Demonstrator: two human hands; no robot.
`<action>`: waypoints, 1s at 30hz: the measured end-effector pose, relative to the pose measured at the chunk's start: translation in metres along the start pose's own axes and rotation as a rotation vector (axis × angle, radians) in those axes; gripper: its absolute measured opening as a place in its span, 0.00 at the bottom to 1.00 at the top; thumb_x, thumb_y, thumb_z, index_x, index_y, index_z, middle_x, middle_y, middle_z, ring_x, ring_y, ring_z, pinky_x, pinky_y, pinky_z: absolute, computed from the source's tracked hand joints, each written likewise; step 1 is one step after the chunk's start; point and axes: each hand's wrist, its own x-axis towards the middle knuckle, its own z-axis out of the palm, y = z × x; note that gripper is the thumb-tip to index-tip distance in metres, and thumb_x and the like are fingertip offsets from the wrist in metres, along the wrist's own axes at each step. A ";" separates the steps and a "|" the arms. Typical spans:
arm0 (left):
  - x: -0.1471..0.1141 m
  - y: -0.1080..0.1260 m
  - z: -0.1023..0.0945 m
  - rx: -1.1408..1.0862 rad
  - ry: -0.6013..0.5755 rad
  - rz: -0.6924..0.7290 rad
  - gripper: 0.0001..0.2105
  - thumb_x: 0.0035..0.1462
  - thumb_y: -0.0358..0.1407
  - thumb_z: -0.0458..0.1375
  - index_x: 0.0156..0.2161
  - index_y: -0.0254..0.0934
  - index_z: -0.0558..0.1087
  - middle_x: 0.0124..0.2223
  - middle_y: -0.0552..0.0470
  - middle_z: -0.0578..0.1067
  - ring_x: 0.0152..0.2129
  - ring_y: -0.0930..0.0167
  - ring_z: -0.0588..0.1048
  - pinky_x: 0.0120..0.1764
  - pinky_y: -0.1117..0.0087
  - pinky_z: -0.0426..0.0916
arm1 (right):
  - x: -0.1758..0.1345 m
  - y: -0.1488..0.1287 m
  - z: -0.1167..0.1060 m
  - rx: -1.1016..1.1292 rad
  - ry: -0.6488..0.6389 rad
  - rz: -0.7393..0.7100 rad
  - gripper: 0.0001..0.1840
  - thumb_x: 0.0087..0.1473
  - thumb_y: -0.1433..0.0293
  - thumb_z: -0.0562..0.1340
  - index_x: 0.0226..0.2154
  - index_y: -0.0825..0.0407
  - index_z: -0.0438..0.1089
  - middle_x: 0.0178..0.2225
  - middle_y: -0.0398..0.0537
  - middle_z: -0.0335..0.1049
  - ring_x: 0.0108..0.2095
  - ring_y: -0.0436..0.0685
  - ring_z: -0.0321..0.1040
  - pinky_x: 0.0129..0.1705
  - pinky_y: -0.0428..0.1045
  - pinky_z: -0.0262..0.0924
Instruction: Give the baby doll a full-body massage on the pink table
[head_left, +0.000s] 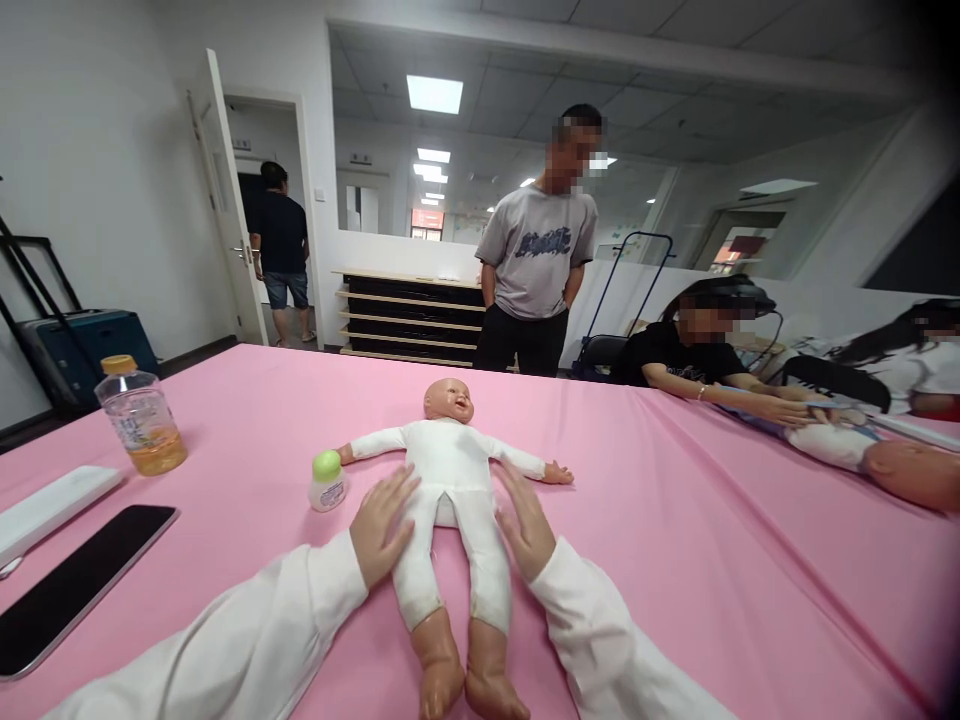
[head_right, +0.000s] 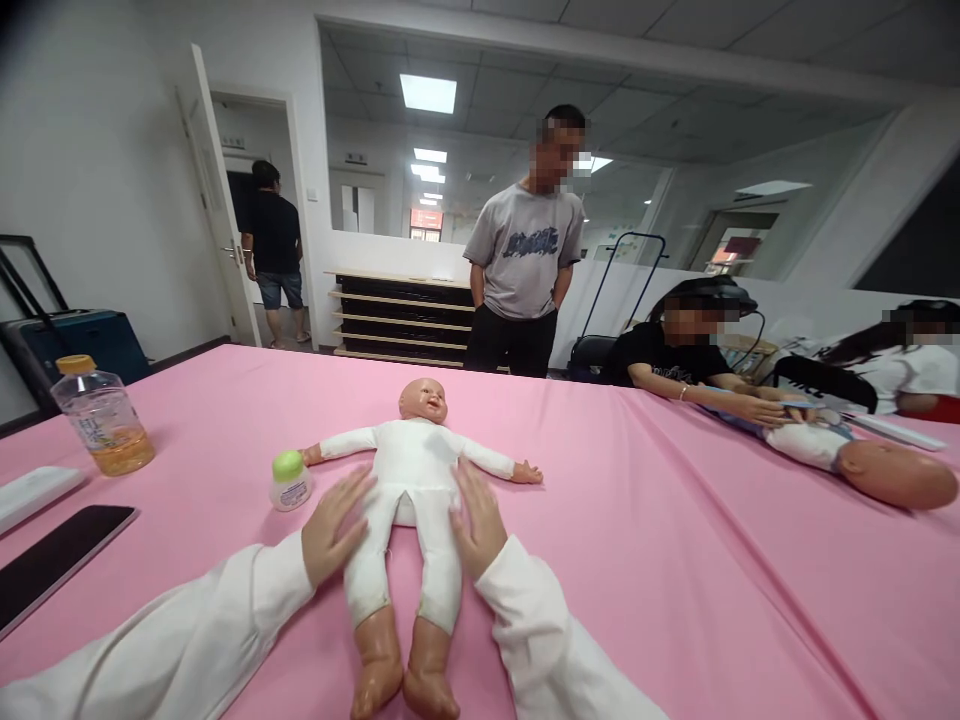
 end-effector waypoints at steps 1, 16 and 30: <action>-0.011 0.007 -0.004 -0.041 -0.079 0.070 0.20 0.59 0.36 0.44 0.57 0.41 0.59 0.59 0.49 0.61 0.58 0.66 0.55 0.57 0.56 0.50 | -0.008 -0.013 -0.004 0.026 -0.097 -0.065 0.27 0.58 0.64 0.46 0.59 0.53 0.50 0.61 0.55 0.47 0.62 0.58 0.42 0.59 0.59 0.45; -0.026 0.043 -0.036 -0.509 -0.242 0.108 0.15 0.59 0.37 0.46 0.47 0.41 0.70 0.47 0.49 0.74 0.48 0.67 0.69 0.54 0.63 0.58 | -0.020 -0.058 -0.033 0.492 -0.346 -0.128 0.18 0.58 0.67 0.49 0.49 0.50 0.64 0.48 0.52 0.68 0.52 0.53 0.62 0.55 0.52 0.55; -0.030 0.051 -0.048 -0.600 -0.446 0.218 0.12 0.57 0.39 0.48 0.43 0.44 0.72 0.41 0.53 0.77 0.42 0.71 0.73 0.56 0.65 0.54 | -0.031 -0.070 -0.025 0.541 -0.372 -0.273 0.13 0.56 0.67 0.52 0.40 0.47 0.69 0.32 0.43 0.75 0.43 0.51 0.69 0.61 0.56 0.42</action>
